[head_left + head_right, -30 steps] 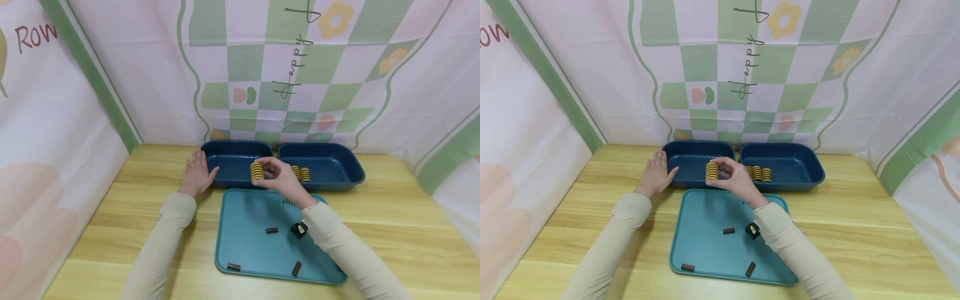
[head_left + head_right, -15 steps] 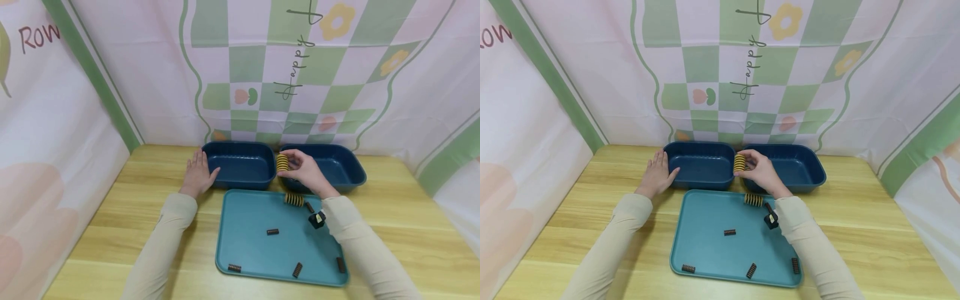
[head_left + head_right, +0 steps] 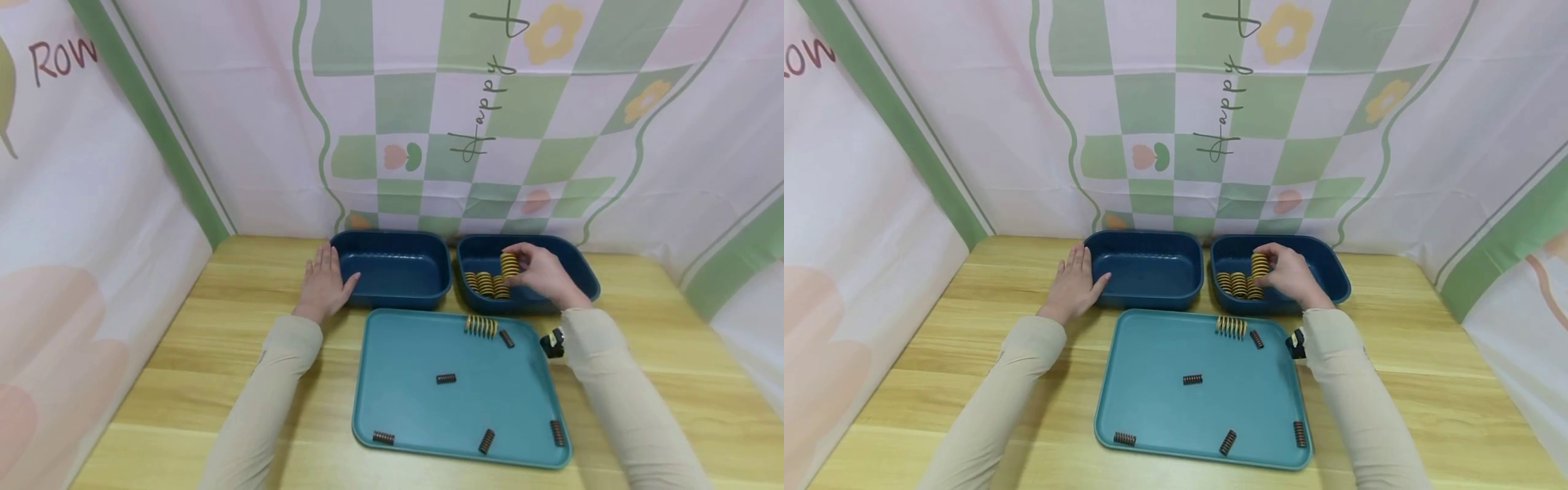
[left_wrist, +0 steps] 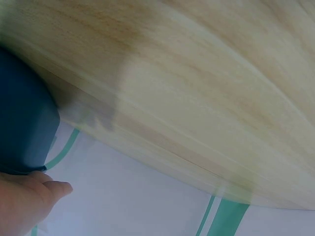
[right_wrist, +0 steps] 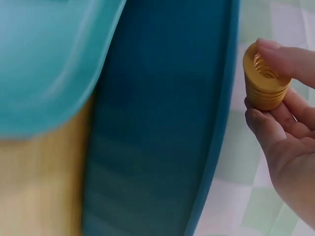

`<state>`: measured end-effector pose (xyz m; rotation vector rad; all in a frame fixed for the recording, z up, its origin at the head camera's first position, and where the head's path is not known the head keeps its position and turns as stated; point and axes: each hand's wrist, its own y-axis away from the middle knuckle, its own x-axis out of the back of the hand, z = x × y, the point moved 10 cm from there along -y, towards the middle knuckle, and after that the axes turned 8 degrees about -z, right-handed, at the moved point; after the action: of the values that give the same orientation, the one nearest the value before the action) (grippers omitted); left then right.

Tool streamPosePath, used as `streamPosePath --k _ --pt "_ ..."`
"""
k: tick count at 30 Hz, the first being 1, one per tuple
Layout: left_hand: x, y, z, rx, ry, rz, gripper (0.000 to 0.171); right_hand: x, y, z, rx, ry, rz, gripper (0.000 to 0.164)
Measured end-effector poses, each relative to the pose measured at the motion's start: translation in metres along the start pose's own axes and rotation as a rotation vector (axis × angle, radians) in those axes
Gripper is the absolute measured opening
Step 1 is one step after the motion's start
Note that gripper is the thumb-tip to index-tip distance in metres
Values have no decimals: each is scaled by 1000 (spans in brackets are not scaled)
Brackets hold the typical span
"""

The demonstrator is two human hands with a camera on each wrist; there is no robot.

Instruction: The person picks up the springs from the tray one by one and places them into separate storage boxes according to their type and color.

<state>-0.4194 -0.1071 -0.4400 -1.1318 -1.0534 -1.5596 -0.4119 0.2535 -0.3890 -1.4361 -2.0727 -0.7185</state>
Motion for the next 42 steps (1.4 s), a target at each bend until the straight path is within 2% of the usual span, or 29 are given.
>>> streamPosePath --k 6,11,15,22,33,42 --pt "2 0 2 -3 5 5 80 8 0 14 -36 176 -1 58" --pt "2 1 2 -6 9 8 79 4 -5 20 -1 324 -22 56" --pt "1 1 1 -3 7 7 80 -1 -10 22 27 399 -53 52" --pt "1 -1 -1 1 -2 20 80 -10 -17 21 78 479 -82 49" --pt "1 0 1 8 -3 -2 80 -16 -25 23 92 534 -102 45" --pt "-1 0 1 3 -13 2 80 -22 -25 18 120 636 -146 41"
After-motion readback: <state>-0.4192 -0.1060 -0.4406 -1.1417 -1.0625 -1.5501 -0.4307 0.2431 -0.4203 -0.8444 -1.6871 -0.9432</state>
